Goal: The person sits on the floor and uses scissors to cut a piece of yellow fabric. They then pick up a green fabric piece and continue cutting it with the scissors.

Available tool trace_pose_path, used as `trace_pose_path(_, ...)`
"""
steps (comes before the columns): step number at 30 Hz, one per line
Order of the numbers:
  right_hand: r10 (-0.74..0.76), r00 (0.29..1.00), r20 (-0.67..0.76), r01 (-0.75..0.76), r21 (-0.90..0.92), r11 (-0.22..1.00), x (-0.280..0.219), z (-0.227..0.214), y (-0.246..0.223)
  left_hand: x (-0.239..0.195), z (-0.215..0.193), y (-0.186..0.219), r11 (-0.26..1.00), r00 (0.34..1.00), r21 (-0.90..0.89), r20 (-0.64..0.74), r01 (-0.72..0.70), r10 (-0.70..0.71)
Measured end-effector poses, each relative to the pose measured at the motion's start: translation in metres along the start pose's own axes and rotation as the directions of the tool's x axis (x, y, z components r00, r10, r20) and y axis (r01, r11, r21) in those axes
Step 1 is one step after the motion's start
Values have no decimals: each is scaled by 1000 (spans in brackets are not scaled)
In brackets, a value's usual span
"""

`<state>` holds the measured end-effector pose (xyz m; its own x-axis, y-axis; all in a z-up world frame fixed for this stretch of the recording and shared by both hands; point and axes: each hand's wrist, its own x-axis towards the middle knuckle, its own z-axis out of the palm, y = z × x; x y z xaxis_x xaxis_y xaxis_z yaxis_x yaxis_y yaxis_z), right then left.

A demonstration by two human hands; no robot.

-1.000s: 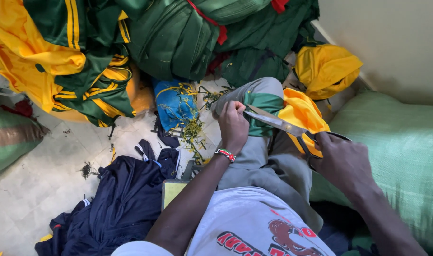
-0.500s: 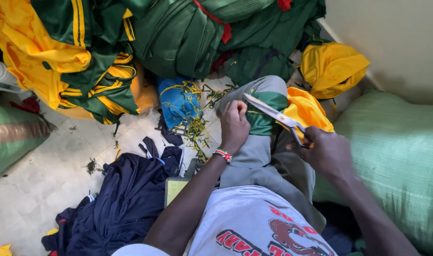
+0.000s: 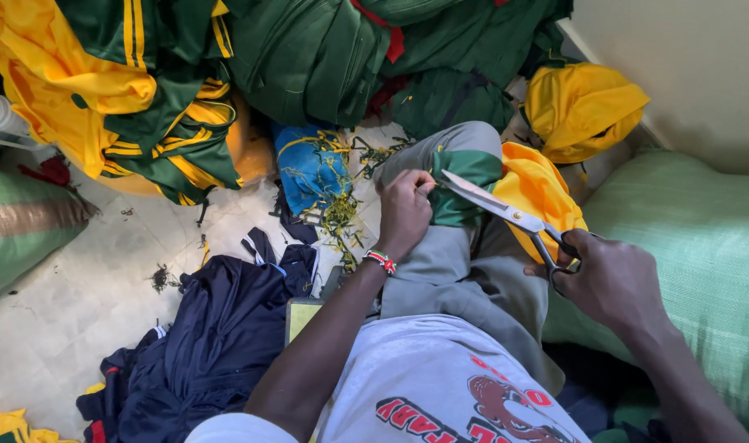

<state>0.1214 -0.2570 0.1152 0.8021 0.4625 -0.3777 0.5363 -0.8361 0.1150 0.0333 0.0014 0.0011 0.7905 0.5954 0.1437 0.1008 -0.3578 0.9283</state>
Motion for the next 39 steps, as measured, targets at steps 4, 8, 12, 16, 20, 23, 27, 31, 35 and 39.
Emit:
trace_pose_path(4, -36, 998, -45, 35, -18, 999, -8, 0, 6, -3, -4, 8, 998, 999, -64, -22, 29, -30)
trace_pose_path(8, -44, 995, -88, 34, -116, 993, -10, -1, 7, -5, -2, 9, 1000, 999, -24, -44, 15, -16)
trace_pose_path(12, -122, 977, -174, 93, -167, 982, -10, -4, -4, -9, -5, 20, 996, 993, -2, -80, -92, 91)
trace_pose_path(16, -173, 954, -245, 125, -199, 972, -7, 2, -17, -11, -5, 23, 993, 990, 10, -85, -115, 115)
trace_pose_path(20, -221, 939, -264, 172, -195, 965, 1, 23, -15, -11, -6, 20, 993, 985, 3, -123, -118, 118)
trace_pose_path(23, -164, 965, -203, 161, -30, 986, -1, 21, -12, -9, -4, 5, 989, 991, -150, -131, 2, -22)
trace_pose_path(27, -73, 976, -205, 89, 70, 994, -7, 12, -2, -10, -3, -13, 751, 921, -562, 53, 346, -385)
trace_pose_path(31, -45, 994, -98, 38, -78, 996, -13, -6, -2, -5, -8, -6, 677, 885, -607, 99, 416, -455)
trace_pose_path(35, -125, 983, -134, 107, -133, 985, -20, -3, -8, -4, -9, -16, 694, 908, -614, 94, 376, -408)
trace_pose_path(39, -138, 971, -194, 113, -137, 984, -21, 1, -21, -6, -18, -2, 756, 916, -539, 85, 373, -391)
